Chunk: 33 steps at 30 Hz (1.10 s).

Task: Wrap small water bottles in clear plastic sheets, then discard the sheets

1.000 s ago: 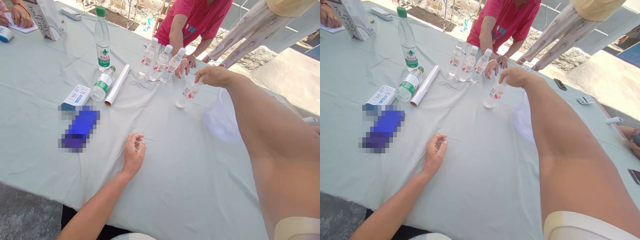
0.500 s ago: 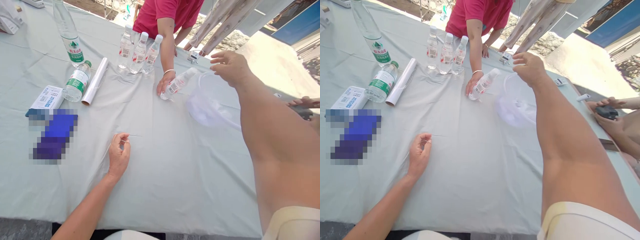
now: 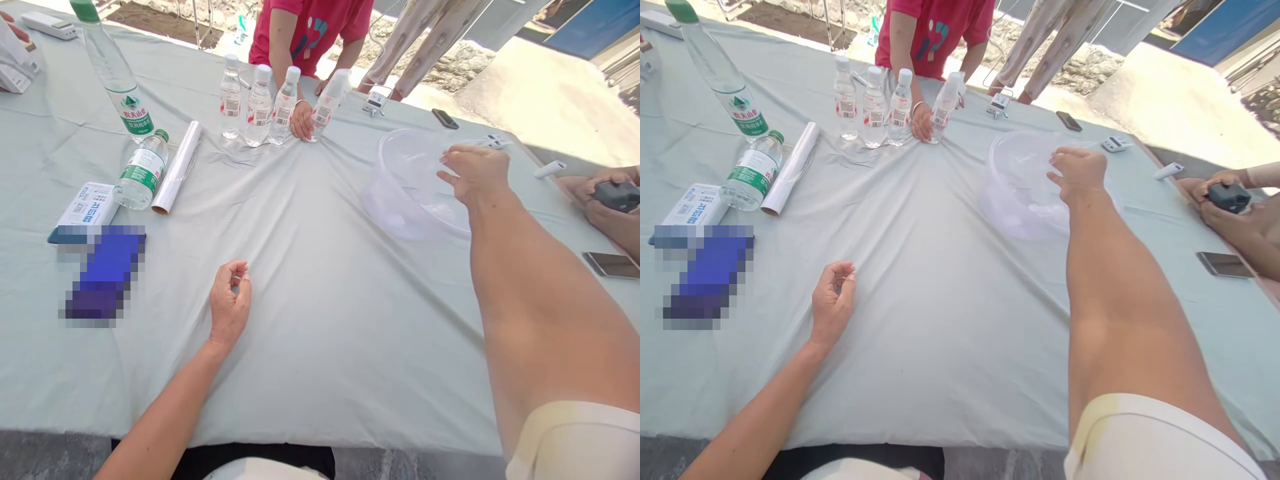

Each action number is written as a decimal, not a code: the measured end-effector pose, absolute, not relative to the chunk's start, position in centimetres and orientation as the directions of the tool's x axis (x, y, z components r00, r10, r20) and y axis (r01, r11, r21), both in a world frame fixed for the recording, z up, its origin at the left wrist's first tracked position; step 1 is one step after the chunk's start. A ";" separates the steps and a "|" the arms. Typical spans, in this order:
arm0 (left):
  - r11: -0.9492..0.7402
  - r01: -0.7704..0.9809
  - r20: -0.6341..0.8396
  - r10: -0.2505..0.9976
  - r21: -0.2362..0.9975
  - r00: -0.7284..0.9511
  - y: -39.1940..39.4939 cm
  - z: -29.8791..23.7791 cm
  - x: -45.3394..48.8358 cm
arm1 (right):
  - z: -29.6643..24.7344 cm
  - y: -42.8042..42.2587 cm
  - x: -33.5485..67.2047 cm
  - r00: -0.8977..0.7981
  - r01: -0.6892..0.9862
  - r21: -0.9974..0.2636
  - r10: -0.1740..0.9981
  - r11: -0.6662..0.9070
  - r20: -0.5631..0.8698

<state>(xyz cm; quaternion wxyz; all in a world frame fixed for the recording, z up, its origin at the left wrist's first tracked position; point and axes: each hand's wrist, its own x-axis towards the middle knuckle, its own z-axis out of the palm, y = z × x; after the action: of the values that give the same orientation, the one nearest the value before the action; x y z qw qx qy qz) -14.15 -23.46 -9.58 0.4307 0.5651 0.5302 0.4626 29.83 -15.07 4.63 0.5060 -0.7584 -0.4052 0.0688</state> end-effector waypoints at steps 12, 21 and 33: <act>0.590 -0.354 -0.297 0.733 0.726 0.612 -23.2 -8.1 -15.1 | -0.6 -26.9 8.0 -0.296 0.056 -0.976 0.938 0.208 0.183; 0.475 -0.192 -0.266 0.734 0.859 0.625 -23.4 -8.0 -15.4 | -7.9 -30.9 1.8 -0.403 0.486 -0.852 0.915 0.195 -0.020; 0.178 -0.174 -0.167 0.983 0.968 0.076 -22.5 -7.6 -15.3 | -7.6 -30.1 6.7 0.285 0.225 -0.974 0.955 0.018 0.084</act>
<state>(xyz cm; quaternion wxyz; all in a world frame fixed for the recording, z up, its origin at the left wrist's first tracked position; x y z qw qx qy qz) -15.25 -22.55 -7.62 0.5997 0.4221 0.4790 0.4824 6.72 -30.09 -7.57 0.5229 -0.6076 -0.4856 0.3487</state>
